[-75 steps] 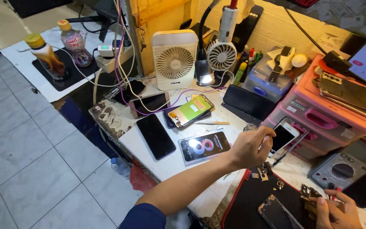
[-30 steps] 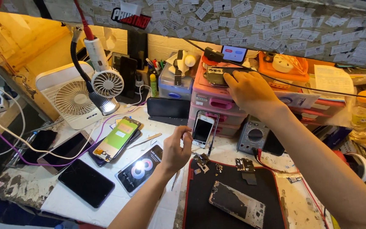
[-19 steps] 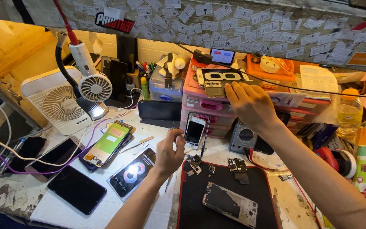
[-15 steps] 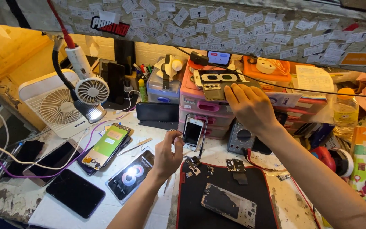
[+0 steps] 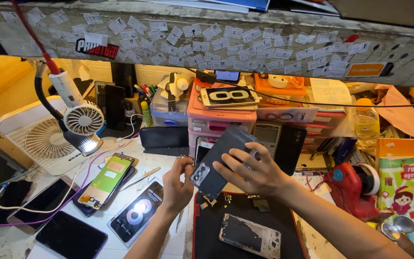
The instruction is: Inspecting and assembling internal components of a mobile phone at a repair station.
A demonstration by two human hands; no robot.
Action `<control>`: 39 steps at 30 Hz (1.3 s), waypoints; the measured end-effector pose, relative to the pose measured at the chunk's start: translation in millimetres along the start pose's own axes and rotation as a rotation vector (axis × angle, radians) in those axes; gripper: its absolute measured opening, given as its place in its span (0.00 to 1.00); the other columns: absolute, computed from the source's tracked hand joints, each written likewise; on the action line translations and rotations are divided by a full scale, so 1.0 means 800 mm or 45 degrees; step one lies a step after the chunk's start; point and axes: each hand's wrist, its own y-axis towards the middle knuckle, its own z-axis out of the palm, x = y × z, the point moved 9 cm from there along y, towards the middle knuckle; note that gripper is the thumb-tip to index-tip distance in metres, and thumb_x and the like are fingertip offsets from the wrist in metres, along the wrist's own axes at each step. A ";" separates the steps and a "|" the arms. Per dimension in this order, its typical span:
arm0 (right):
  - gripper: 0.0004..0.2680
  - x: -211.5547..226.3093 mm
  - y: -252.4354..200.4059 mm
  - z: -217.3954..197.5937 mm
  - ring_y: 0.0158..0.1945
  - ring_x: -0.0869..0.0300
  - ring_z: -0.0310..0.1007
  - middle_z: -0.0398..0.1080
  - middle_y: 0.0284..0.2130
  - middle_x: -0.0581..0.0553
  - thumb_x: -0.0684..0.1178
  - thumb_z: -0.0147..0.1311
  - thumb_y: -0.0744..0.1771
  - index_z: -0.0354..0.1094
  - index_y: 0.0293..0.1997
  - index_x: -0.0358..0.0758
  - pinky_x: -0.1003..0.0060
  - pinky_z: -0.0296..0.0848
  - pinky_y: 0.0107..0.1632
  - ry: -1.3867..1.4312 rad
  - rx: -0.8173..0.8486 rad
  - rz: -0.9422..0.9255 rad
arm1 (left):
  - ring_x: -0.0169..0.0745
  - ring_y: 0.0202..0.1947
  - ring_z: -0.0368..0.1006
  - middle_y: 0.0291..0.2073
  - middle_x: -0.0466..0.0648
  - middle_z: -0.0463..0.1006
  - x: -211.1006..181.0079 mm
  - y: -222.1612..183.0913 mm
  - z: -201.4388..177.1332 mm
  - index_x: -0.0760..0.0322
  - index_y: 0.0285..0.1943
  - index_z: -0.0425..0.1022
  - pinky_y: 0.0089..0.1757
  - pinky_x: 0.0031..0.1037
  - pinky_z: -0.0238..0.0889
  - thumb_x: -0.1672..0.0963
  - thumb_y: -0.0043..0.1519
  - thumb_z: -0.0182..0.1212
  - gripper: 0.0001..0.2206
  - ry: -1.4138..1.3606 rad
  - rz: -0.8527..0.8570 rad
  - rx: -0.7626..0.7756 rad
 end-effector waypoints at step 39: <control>0.20 -0.026 -0.226 -0.065 0.50 0.53 0.69 0.66 0.48 0.41 0.37 0.63 0.63 0.71 0.60 0.51 0.51 0.65 0.54 0.114 0.164 0.897 | 0.59 0.62 0.62 0.61 0.61 0.68 -0.085 0.260 0.167 0.45 0.74 0.62 0.57 0.48 0.60 0.40 0.58 0.64 0.35 1.349 -0.063 1.237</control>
